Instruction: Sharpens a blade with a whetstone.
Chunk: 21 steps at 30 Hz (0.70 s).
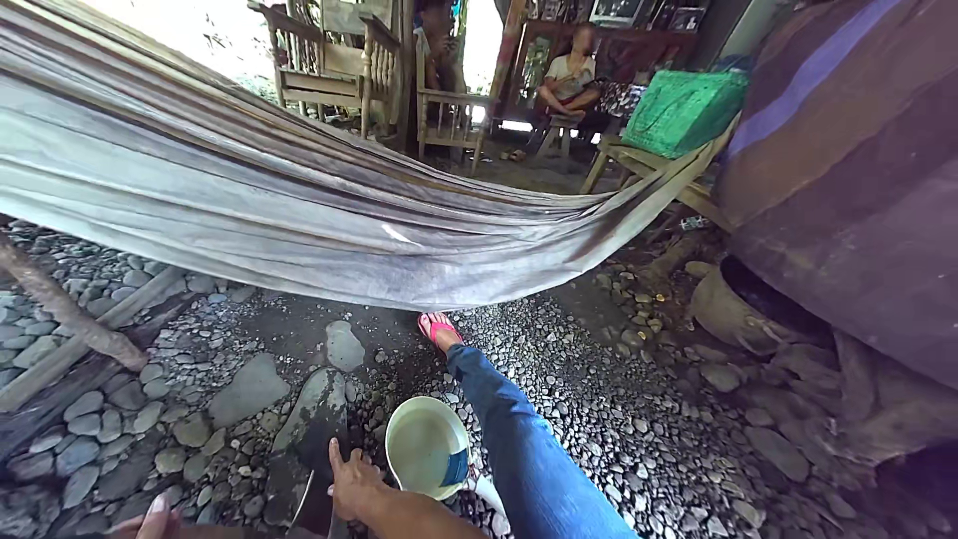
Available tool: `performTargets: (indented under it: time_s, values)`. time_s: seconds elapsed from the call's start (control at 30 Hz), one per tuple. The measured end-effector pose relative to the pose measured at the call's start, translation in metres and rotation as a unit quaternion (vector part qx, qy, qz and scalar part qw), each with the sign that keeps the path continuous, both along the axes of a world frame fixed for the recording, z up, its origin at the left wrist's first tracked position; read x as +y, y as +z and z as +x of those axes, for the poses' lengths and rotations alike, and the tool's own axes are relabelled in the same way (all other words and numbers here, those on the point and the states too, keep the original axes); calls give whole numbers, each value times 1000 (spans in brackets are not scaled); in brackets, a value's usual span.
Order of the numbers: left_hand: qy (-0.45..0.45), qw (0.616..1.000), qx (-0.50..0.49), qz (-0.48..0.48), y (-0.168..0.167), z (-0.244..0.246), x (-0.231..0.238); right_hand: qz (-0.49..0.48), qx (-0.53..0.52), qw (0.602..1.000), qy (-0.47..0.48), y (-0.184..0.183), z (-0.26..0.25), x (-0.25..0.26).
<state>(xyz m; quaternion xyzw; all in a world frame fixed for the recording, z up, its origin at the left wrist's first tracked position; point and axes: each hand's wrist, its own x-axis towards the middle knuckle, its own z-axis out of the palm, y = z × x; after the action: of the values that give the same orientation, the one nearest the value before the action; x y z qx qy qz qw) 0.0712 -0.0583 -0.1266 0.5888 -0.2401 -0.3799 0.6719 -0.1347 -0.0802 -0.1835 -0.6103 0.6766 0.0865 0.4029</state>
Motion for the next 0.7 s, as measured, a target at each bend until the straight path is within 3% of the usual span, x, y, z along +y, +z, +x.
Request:
performTargets:
  time_s: [0.23,0.7]
  values:
    - [9,999,39,-30,1,-4,-2,9,39,999,31,16,7,4]
    - [19,996,14,-85,13,-9,-19,-20,-17,996,85,-5,-10,-3]
